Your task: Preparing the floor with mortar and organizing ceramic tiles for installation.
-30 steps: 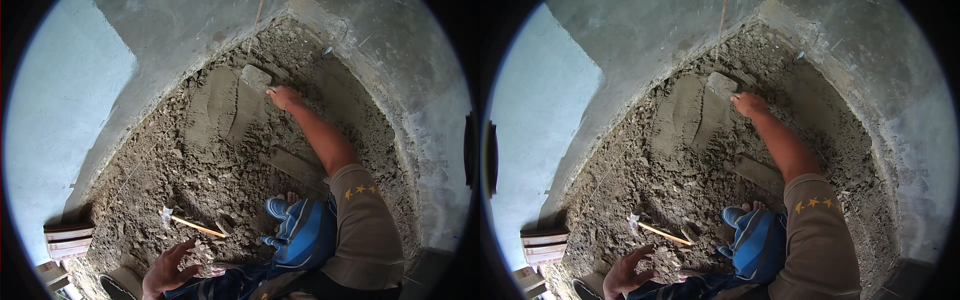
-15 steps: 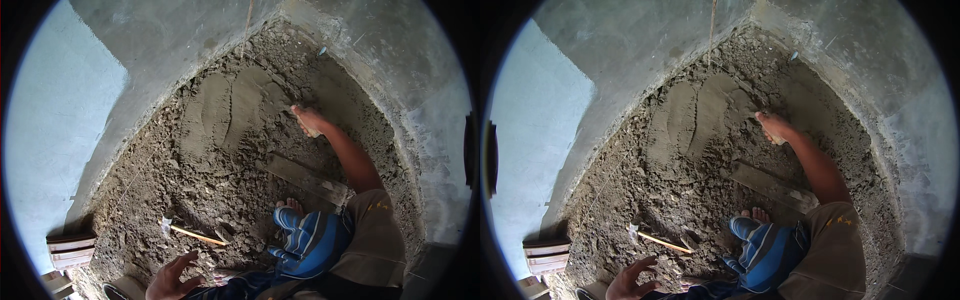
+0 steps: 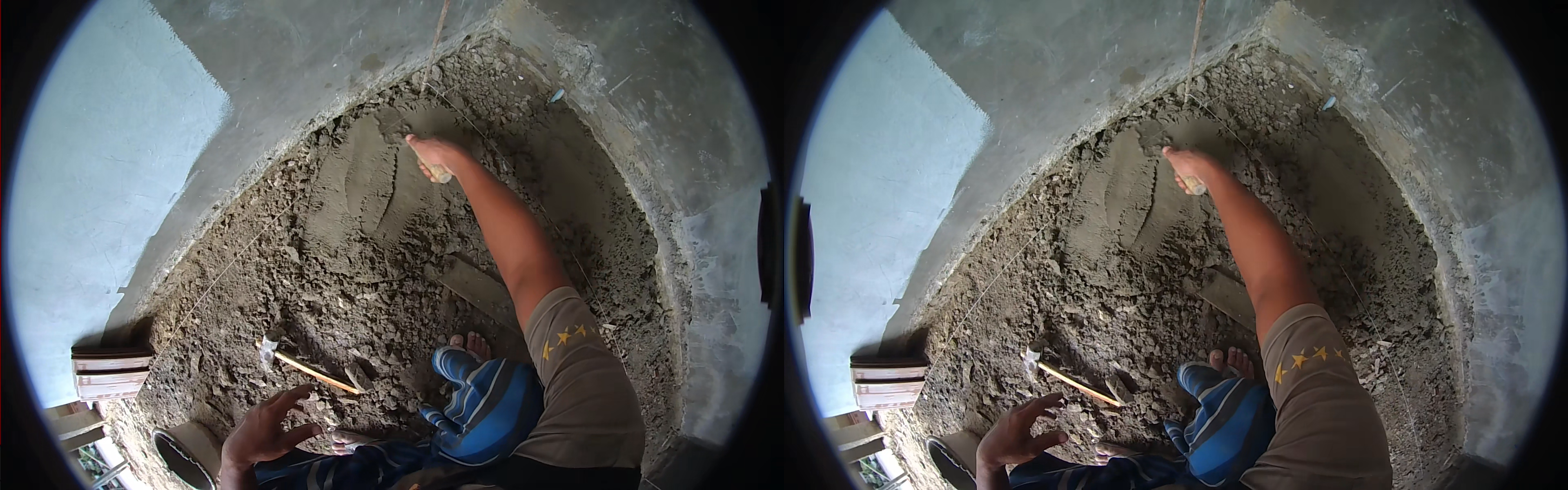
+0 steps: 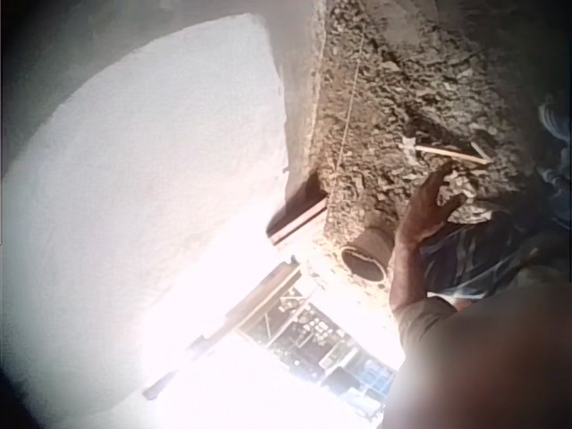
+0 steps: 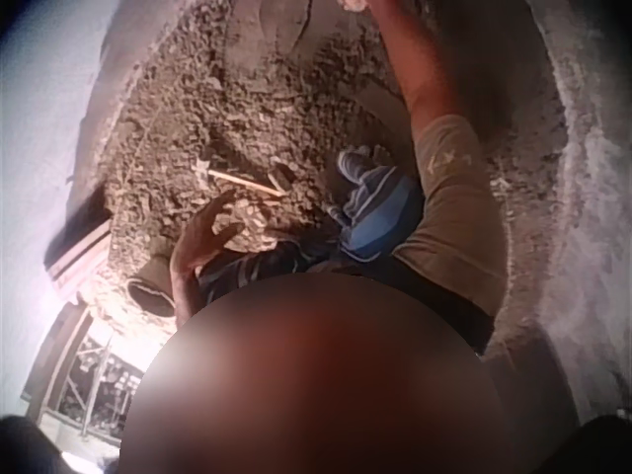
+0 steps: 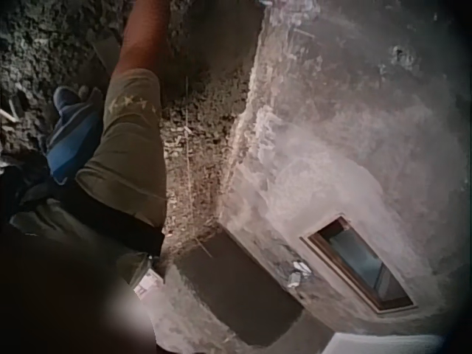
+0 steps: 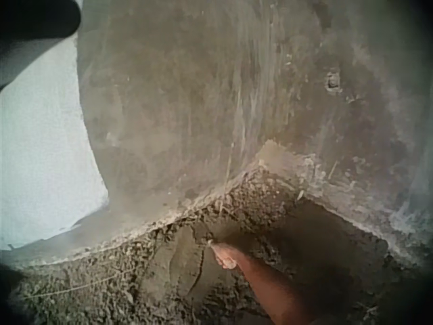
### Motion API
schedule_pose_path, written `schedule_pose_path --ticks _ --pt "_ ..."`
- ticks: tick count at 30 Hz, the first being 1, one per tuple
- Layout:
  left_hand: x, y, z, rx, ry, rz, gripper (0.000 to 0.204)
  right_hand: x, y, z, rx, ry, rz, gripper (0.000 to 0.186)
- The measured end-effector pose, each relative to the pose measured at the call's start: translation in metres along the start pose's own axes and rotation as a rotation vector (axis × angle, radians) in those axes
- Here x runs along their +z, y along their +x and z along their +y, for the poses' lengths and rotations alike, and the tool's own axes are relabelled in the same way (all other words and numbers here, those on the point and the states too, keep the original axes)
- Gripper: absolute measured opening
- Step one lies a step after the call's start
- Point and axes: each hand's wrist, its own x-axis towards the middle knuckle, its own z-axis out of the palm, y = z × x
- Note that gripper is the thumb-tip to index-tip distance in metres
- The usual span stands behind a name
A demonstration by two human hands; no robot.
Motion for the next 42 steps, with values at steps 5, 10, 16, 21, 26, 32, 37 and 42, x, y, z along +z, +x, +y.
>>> schedule_pose_path --ticks 5,10,16,21,26,32,37,42 --pt "-0.003 0.012 0.002 -0.034 0.035 -0.042 0.070 0.050 -0.046 -0.009 -0.101 -0.500 -0.192 0.069" --pt "-0.005 -0.002 -0.001 0.030 0.034 0.032 0.071 -0.020 -0.090 0.040 -0.176 -0.893 0.287 0.057" --pt "-0.006 -0.020 0.004 0.082 0.002 -0.007 0.072 -0.040 -0.107 0.111 0.164 0.047 0.136 0.070" --pt "-0.011 -0.022 0.008 0.113 0.093 0.058 0.072 0.053 -0.164 0.155 0.076 -0.346 -0.060 0.068" --pt "-0.005 -0.034 0.009 0.171 0.078 0.091 0.069 0.090 -0.189 0.144 -0.576 -0.882 0.099 0.061" --pt "0.001 -0.040 -0.008 0.027 -0.001 0.004 0.071 0.086 -0.126 0.051 -0.494 -1.205 0.089 0.056" --pt "0.001 -0.038 -0.018 0.003 -0.009 0.072 0.070 0.082 -0.061 -0.011 -0.419 -1.072 0.278 0.052" --pt "-0.002 -0.038 -0.008 -0.072 -0.065 0.073 0.070 0.054 -0.014 -0.036 -0.247 -0.849 0.369 0.055"
